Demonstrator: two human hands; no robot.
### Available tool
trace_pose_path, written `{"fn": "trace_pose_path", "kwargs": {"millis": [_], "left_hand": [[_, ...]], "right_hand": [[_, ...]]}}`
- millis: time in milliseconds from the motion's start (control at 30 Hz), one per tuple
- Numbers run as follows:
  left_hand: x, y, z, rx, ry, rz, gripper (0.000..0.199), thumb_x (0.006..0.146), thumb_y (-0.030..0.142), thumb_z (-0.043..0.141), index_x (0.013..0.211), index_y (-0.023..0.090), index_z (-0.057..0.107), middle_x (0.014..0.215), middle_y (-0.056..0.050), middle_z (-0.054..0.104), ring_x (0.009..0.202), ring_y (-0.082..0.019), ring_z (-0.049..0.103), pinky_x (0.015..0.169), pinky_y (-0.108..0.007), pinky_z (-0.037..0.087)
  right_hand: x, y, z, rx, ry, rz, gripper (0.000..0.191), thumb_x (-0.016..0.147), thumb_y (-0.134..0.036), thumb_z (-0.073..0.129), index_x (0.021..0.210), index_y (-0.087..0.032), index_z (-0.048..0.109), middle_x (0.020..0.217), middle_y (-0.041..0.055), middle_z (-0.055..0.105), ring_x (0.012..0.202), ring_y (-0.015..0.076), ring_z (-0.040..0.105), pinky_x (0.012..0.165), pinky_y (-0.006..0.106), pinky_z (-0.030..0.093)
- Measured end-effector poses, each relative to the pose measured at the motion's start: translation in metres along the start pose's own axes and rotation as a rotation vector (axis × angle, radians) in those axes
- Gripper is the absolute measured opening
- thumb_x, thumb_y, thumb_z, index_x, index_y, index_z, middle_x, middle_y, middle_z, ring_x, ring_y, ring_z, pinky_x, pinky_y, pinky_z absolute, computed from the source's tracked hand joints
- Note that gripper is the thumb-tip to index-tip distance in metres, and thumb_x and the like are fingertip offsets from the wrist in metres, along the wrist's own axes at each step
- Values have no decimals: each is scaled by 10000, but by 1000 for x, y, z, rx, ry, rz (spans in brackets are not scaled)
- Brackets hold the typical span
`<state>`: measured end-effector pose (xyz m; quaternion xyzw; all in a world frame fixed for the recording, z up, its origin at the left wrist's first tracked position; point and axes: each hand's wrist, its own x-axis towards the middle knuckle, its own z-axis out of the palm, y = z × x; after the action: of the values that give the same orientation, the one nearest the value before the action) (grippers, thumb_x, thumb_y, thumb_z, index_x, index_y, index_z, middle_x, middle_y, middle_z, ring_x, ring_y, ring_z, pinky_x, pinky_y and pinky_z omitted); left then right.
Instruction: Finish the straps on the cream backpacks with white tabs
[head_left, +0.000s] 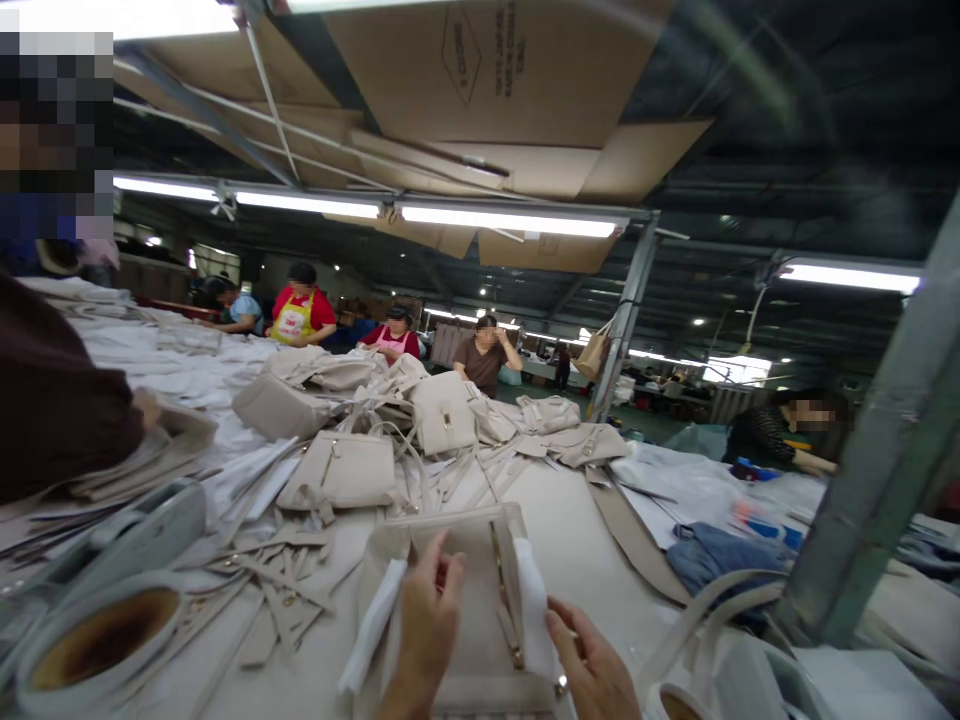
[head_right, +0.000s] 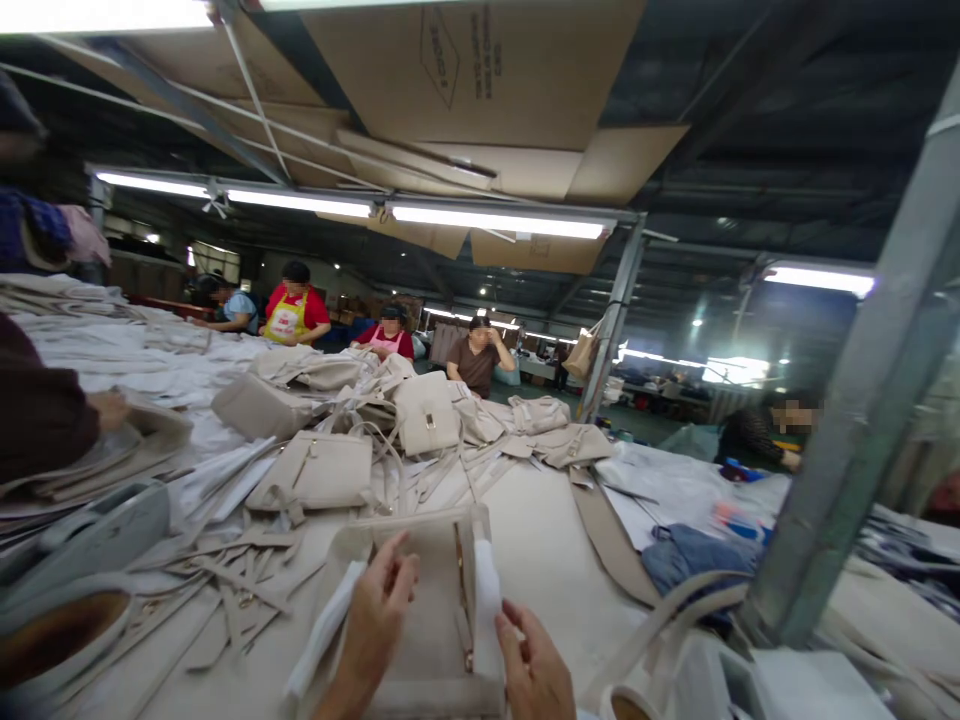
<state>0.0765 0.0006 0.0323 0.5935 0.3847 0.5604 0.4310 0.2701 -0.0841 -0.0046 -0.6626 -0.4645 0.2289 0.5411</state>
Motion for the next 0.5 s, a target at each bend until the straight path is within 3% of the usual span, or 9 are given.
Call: {"fn": "trace_pose_path", "kwargs": {"millis": [100,167,300,400,500], "left_hand": [[8,6,-18,70,142,44,500,823,466,490,1162,122,616,853,-82,665,747,-220,619,694,-322,496],[12,1,-34,167,188,74,499,782,450,492,1155,140,613,1043,-129,673,949,-274,635,830,-382,508],[9,-32,-73,429,198,47,637,684,431,502,1224,97,554,1297,-190,587,1257,-333,504,1080,-439,370],[-1,-62,-94,458,120,-131,684,618,383,558,1232,82,528,1323,-194,578,1255,-339,516,1066,-388,393],[-6,-73,-102,270,31,-251,649,608,320,584,1213,94,517,1207,-153,657,1122,-302,616,969,-343,473]], "right_hand": [[1,19,-6,-111,144,-43,474,704,-576,678,1057,-260,666,1141,117,682,908,299,660,804,391,500],[5,29,-2,-112,175,-49,530,689,-568,681,1114,-254,637,1259,147,624,1028,339,637,849,416,492],[18,34,13,-122,85,-8,627,666,-509,679,1216,-226,579,1130,146,689,1012,356,650,909,453,465],[27,23,19,-157,-44,-35,623,594,-381,701,1191,-230,602,1096,99,715,1067,349,635,940,406,461],[27,7,22,-223,-99,-100,591,635,-347,608,1201,-178,595,1057,84,733,1077,319,640,923,347,479]]}}
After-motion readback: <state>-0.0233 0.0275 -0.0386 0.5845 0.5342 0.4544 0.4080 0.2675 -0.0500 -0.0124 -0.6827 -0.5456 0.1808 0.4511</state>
